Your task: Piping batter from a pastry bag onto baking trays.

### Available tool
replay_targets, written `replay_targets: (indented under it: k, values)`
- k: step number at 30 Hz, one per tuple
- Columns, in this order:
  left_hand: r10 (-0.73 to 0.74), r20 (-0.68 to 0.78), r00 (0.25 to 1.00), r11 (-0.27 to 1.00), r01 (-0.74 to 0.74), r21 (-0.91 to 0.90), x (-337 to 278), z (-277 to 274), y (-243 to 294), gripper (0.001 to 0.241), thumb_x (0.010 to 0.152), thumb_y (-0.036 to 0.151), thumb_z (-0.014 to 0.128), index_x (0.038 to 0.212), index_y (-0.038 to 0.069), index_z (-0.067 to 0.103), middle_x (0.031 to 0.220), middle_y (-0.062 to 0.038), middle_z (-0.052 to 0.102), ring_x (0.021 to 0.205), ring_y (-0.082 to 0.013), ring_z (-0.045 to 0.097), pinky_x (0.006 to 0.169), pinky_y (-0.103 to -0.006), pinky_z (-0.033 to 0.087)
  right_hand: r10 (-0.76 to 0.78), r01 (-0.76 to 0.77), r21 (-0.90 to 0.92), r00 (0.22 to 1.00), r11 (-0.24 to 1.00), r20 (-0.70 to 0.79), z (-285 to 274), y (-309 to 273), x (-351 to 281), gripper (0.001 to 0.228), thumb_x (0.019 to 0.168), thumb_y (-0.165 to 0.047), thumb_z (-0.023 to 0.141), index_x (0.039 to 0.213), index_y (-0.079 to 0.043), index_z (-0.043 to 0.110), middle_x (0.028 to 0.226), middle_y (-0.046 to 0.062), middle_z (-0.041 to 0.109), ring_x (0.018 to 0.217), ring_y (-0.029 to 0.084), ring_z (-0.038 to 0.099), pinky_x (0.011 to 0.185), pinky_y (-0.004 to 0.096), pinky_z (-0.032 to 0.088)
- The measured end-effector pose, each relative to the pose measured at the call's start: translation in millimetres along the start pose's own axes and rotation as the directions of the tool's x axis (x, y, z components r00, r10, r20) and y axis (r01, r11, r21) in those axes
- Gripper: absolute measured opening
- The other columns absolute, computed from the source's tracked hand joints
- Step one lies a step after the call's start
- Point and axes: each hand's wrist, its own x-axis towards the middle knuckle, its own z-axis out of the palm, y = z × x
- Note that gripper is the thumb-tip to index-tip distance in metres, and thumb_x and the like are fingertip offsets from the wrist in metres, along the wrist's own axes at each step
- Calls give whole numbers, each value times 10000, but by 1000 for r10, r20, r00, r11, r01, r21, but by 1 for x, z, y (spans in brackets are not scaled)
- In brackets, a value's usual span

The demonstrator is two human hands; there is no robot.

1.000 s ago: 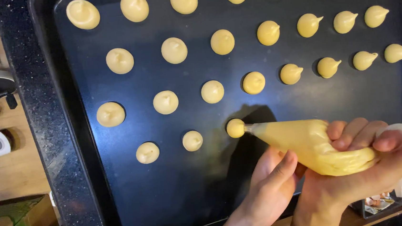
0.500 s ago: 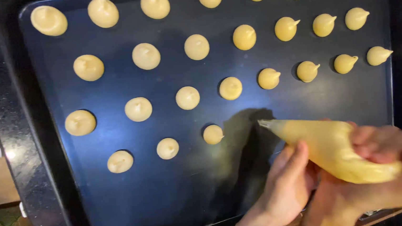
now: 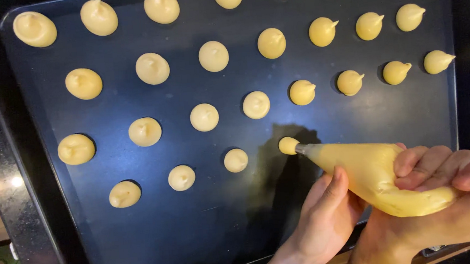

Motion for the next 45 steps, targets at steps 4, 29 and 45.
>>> replay_targets:
  k: [4, 29, 45]
  values:
    - [-18, 2, 1000, 1000, 17, 14, -2, -1, -1, 666, 1106, 490, 528, 1549, 4, 418, 1546, -85, 499, 1453, -175, 455, 1273, -358, 310, -16, 13, -57, 999, 998, -49, 9, -5, -1, 501, 1190, -329, 471, 746, -104, 413, 609, 49, 381, 506, 176, 336, 524, 285, 344]
    - [18, -40, 999, 998, -21, -62, -4, 1, -10, 838, 953, 326, 793, 1570, -8, 334, 1514, -98, 468, 1470, -226, 395, 1269, -375, 268, 22, -19, 38, 995, 999, -99, 20, -1, 7, 555, 1085, -567, 523, 775, -113, 449, 666, 24, 418, 534, 157, 380, 554, 299, 375]
    - [19, 76, 997, 980, -33, 195, 50, 32, -62, 951, 988, 537, 701, 1663, 22, 273, 1633, -102, 408, 1573, -210, 353, 1352, -386, 235, 0, -15, 167, 996, 986, 89, -53, -8, 63, 386, 1163, -412, 526, 910, -127, 462, 730, 11, 448, 583, 120, 389, 640, 257, 401]
